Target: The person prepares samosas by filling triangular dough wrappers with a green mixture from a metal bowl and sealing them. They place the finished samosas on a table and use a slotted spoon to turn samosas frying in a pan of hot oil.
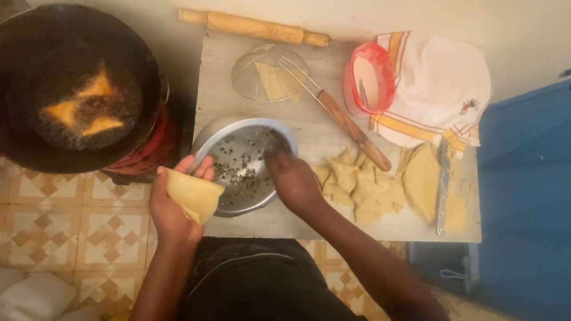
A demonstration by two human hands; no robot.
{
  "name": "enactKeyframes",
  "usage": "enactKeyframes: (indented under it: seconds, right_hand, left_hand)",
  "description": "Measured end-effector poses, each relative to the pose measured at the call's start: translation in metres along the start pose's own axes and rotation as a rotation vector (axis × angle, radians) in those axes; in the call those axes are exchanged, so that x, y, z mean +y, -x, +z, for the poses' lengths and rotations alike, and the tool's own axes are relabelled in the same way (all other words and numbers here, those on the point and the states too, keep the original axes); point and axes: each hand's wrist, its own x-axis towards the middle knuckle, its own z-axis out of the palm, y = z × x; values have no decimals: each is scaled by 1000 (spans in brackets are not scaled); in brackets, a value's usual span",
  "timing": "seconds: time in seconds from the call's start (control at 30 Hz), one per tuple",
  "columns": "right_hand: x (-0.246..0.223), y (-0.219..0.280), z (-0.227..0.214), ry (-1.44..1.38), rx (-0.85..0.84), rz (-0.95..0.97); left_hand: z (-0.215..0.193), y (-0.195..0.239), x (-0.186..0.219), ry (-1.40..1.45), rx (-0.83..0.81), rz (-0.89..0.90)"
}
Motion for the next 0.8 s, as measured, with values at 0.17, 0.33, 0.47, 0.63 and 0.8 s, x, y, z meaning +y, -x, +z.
enactKeyframes:
  seconds: [0.17, 0.33, 0.47, 0.63, 0.8]
  right_hand:
    - [50, 7, 46, 563, 52, -504]
    - [61, -21, 72, 273, 176, -442]
    - [63, -8, 72, 431, 191, -594]
    - [53, -10, 61, 469, 221, -570]
    - [51, -15, 66, 474, 274, -502]
  left_hand:
    - [-17, -16, 4, -18, -7, -11]
    - [-20, -20, 8, -30, -13, -21]
    - [-19, -17, 11, -20, -13, -60]
    - [-24, -20, 12, -3, 8, -82]
    - [-13, -7, 14, -29, 13, -94]
